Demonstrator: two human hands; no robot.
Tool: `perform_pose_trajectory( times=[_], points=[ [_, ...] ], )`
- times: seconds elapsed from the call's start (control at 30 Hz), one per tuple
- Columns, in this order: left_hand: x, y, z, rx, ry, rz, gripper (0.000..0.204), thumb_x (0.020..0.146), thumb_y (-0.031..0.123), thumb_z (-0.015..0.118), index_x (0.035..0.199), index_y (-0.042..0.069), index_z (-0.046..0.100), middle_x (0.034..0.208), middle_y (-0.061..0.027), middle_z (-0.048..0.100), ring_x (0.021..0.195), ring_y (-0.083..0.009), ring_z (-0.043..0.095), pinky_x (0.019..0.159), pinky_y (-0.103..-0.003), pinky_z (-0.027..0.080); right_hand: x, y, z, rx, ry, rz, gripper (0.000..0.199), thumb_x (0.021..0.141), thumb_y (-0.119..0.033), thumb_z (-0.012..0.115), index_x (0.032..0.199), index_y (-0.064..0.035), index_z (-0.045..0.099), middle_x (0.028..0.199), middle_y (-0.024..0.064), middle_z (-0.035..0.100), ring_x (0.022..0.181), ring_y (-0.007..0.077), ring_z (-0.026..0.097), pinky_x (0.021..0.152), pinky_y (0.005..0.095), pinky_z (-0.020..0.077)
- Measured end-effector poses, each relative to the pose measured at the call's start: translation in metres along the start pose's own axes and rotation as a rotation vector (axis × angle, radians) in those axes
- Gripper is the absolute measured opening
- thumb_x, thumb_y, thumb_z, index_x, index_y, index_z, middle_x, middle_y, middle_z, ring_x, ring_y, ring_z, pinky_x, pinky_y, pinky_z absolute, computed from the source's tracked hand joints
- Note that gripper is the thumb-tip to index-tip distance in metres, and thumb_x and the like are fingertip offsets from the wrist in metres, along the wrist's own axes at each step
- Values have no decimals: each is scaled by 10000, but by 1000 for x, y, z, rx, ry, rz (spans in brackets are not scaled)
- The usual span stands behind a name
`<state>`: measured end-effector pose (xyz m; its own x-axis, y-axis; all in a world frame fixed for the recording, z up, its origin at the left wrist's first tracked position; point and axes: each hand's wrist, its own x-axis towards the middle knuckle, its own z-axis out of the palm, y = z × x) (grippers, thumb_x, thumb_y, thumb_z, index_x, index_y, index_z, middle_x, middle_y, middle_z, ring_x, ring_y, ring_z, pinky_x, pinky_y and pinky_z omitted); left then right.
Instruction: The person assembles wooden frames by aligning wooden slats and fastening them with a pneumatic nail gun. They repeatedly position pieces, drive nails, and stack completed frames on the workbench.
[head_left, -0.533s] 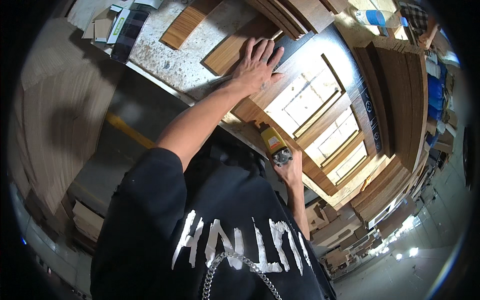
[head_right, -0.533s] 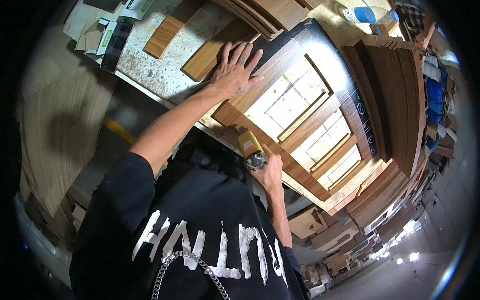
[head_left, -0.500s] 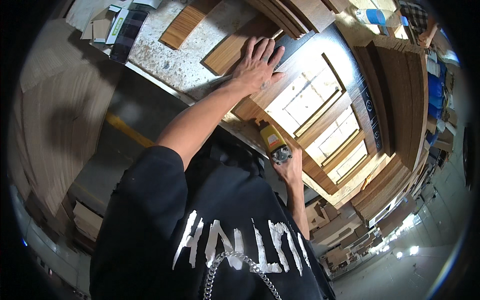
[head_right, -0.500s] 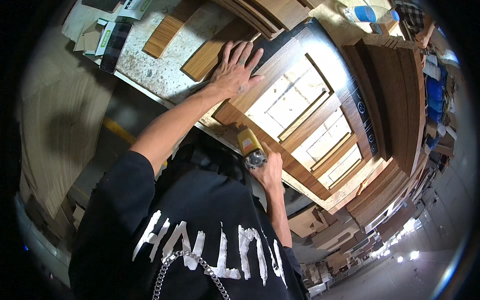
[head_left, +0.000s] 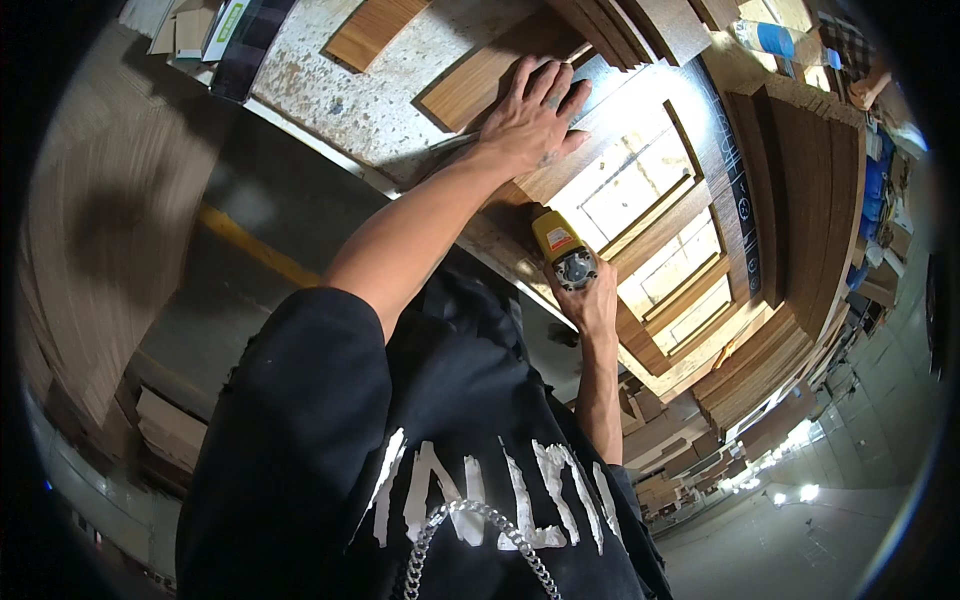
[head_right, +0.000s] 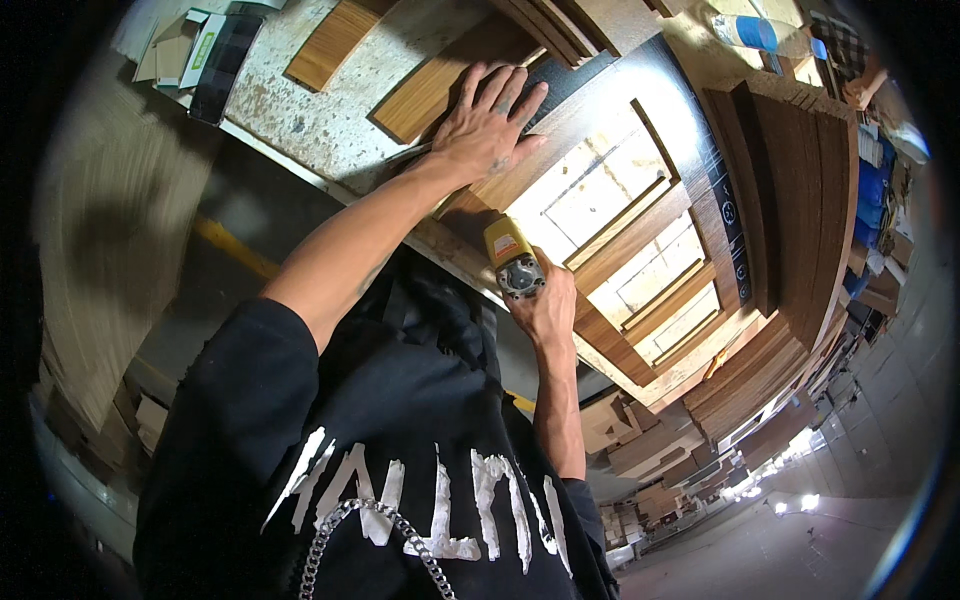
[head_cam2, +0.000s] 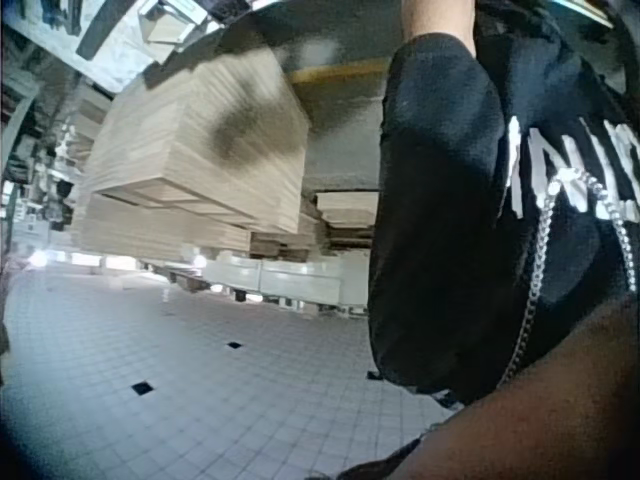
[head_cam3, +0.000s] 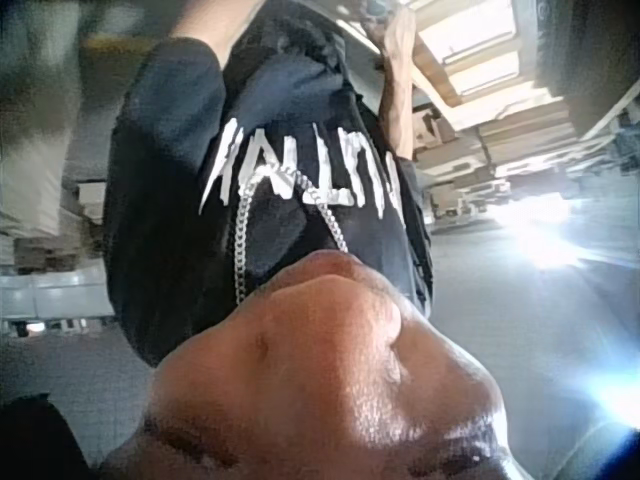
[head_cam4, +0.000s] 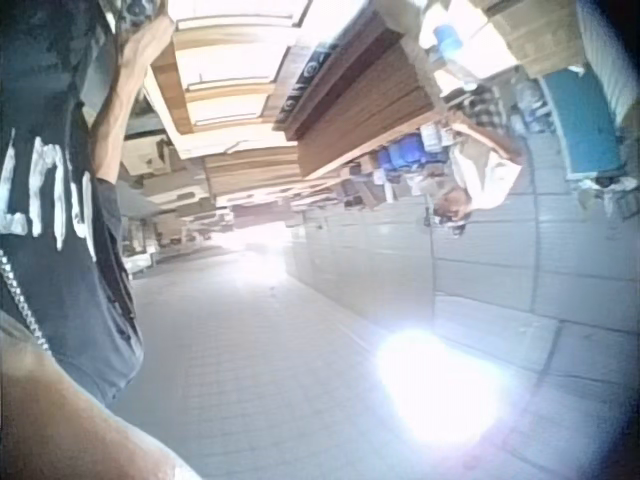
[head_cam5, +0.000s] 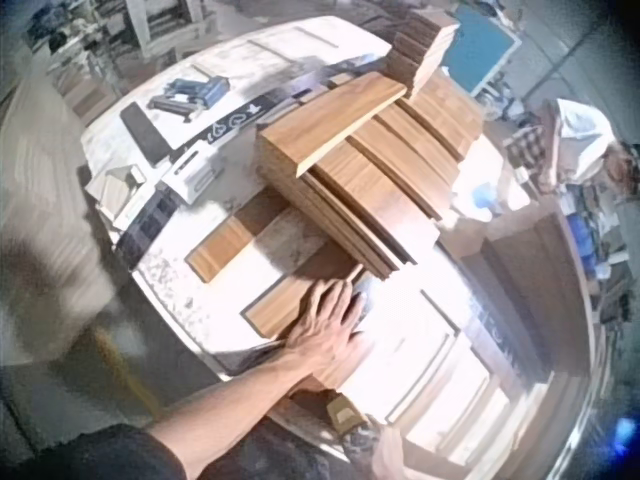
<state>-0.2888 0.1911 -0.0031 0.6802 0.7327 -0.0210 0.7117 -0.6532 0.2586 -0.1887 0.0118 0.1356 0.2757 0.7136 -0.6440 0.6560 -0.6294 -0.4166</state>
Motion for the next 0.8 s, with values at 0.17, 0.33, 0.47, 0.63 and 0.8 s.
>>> perform_pose_trajectory(
  times=[0.17, 0.33, 0.47, 0.63, 0.8],
  points=[
    [2, 1, 0, 12, -37, -15, 755, 1039, 594, 357, 1627, 133, 248, 1630, -212, 315, 1541, -354, 203, 1249, -574, -10, 0, 2, 2, -84, 31, -34, 479, 753, -147, 809, 1175, 42, 682, 902, 237, 742, 845, 388, 728, 794, 426, 570],
    [1, 2, -6, 27, -87, -16, 766, 1051, 606, 288, 1634, 117, 195, 1641, -201, 295, 1558, -347, 162, 1257, -577, -47, 3, 7, 7, -57, 41, 18, 456, 773, -176, 809, 1149, 48, 686, 902, 247, 741, 853, 393, 732, 776, 429, 574],
    [2, 1, -4, 9, -68, -14, 764, 1046, 601, 320, 1630, 119, 218, 1634, -204, 306, 1552, -349, 172, 1256, -575, -32, 2, -3, 0, -5, 13, 22, 454, 766, -194, 812, 1134, 41, 689, 897, 252, 738, 851, 401, 731, 771, 437, 573],
    [3, 1, -4, -2, -56, -25, 776, 1032, 614, 355, 1627, 128, 246, 1634, -203, 306, 1547, -353, 171, 1253, -564, -22, 8, -13, -4, -86, 17, -64, 435, 772, -212, 810, 1115, 28, 693, 904, 243, 740, 862, 409, 726, 779, 439, 571],
    [1, 1, -5, -28, -68, -29, 777, 1037, 616, 326, 1636, 133, 212, 1638, -205, 297, 1552, -348, 153, 1253, -572, -40, 16, -22, 4, -61, 24, -95, 417, 775, -210, 810, 1108, 14, 697, 933, 235, 743, 896, 408, 722, 796, 447, 566]
  ],
)
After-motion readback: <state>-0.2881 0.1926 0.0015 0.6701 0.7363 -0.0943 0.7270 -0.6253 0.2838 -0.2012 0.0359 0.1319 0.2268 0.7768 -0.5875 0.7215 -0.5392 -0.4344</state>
